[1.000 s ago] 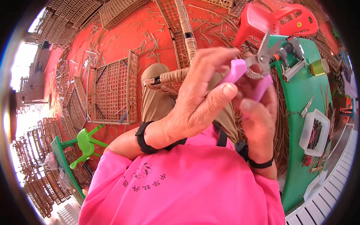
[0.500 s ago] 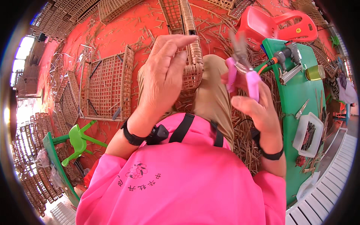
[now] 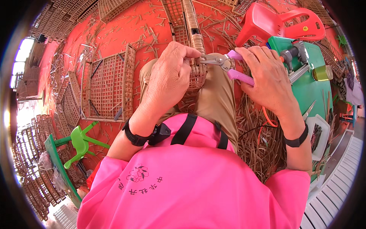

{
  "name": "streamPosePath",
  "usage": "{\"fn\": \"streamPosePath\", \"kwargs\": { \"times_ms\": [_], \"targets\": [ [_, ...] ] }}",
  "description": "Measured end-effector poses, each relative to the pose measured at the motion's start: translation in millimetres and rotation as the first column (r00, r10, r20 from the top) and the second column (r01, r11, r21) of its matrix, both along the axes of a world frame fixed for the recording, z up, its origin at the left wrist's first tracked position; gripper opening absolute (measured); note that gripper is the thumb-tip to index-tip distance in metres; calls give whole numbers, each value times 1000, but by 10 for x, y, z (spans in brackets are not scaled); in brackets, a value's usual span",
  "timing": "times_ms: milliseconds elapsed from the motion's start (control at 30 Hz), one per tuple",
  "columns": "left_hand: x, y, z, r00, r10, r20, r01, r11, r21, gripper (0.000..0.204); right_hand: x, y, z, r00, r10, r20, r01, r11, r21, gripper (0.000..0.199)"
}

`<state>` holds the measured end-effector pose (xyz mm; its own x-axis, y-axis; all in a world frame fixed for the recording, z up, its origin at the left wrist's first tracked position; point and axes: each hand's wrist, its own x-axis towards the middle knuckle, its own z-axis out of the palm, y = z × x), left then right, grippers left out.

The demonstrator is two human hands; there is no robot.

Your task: Weaving and securing bamboo strips to create furniture frames in a workshop.

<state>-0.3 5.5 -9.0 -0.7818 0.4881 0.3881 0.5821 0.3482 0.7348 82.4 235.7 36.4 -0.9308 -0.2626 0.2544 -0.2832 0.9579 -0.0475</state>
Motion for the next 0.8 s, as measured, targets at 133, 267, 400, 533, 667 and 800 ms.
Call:
{"fn": "streamPosePath", "kwargs": {
  "times_ms": [133,267,400,533,667,800],
  "targets": [
    [-5,16,6,1000,18,-17,-18,1000,-3,24,-61,28,79,999,41,-22,-39,996,79,64],
    [-2,18,11,1000,10,21,-10,1000,-3,25,-116,41,182,996,82,20,-84,984,158,66],
    [9,3,21,999,24,-31,-24,1000,-5,29,-170,50,259,989,143,34,-147,961,235,70],
    [3,-9,5,998,26,-65,-26,1000,5,29,-204,79,293,984,154,89,-172,948,266,71],
    [12,-10,16,997,35,-64,-36,999,-4,29,-233,132,294,975,209,81,-224,935,276,62],
    [21,7,3,996,44,-77,-45,999,-5,28,-232,116,306,975,202,86,-219,925,309,41]
  ]
}}
